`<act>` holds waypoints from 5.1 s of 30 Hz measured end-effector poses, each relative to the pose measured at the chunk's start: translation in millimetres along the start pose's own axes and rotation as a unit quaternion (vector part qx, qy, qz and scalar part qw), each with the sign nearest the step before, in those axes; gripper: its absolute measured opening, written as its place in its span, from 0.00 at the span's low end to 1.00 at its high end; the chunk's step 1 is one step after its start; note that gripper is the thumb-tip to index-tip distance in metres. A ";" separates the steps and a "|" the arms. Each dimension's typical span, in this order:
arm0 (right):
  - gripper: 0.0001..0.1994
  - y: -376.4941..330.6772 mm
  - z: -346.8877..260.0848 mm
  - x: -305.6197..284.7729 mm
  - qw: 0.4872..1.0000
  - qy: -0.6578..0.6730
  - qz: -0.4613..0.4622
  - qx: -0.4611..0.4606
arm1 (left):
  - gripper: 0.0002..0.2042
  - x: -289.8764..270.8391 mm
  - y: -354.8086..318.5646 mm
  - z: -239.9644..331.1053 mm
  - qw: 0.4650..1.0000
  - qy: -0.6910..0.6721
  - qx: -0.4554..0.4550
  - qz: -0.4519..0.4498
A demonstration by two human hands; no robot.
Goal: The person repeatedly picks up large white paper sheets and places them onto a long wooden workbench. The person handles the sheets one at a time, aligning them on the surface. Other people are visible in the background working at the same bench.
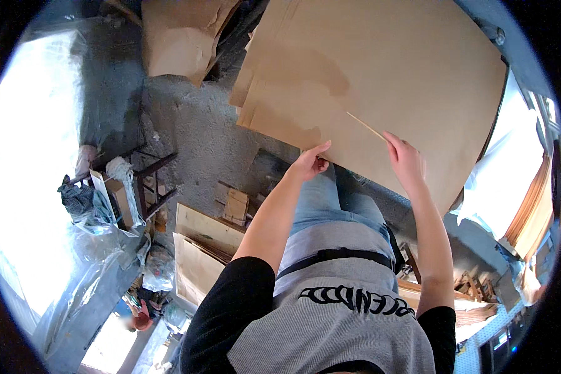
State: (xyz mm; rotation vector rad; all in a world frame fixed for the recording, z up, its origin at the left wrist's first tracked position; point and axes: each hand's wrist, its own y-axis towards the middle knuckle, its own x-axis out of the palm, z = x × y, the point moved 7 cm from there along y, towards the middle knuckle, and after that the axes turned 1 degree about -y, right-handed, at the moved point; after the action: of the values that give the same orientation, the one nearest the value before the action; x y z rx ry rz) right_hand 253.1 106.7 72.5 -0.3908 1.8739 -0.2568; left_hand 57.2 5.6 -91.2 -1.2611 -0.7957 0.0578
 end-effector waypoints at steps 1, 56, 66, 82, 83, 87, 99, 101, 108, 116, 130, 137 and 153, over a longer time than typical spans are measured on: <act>0.12 7.0 -12.1 -0.2 0.999 -0.029 -0.002 -0.016 | 0.13 1.7 -1.2 -0.7 1.000 0.006 -0.008 -0.009; 0.33 -149.1 523.7 77.6 0.114 0.748 0.436 0.488 | 0.11 2.5 -15.0 22.2 0.982 0.115 -0.053 0.141; 0.12 -113.3 382.1 -207.1 0.746 0.273 0.555 0.247 | 0.09 -18.2 -8.0 19.8 0.990 0.084 -0.002 0.112; 0.10 10.5 -46.7 -50.5 0.901 -0.090 0.210 -0.367 | 0.11 -19.8 16.5 2.1 0.993 0.069 0.079 0.059; 0.09 17.7 -56.0 -46.1 0.906 -0.021 0.230 -0.356 | 0.11 -17.5 16.7 1.8 0.994 0.067 0.079 0.028; 0.06 25.8 -49.3 42.9 0.904 -0.106 0.122 -0.396 | 0.11 -7.9 13.2 5.5 0.994 0.071 0.085 -0.005; 0.25 12.5 10.5 60.8 0.971 0.058 -0.181 -0.144 | 0.12 -14.7 13.9 5.2 0.995 0.098 0.022 0.031; 0.25 7.3 36.5 60.2 0.960 0.221 -0.168 -0.042 | 0.12 -15.1 12.6 5.1 0.994 0.102 0.017 0.023; 0.24 -18.8 94.6 25.0 0.930 0.286 -0.210 0.097 | 0.13 -8.2 10.0 11.5 0.992 0.118 0.036 -0.019; 0.16 -82.8 235.1 41.0 0.732 0.545 -0.032 0.407 | 0.13 -5.8 9.2 9.7 0.991 0.123 0.041 0.015; 0.21 29.5 101.1 -82.2 0.871 0.407 0.184 0.205 | 0.14 -22.7 18.8 9.6 0.990 0.130 0.031 0.036; 0.23 63.8 -68.0 -93.2 0.985 0.137 0.055 0.091 | 0.12 -15.4 14.0 7.4 0.990 0.131 0.043 0.021; 0.12 -34.4 113.0 54.6 0.849 0.433 0.147 0.263 | 0.14 -26.9 20.4 4.2 0.992 0.114 0.020 0.057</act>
State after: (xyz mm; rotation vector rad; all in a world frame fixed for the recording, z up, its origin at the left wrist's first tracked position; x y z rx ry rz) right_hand 348.4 55.4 0.3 0.4838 2.5749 -0.8167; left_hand 42.7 3.9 -121.9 -1.2483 -0.5228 0.0209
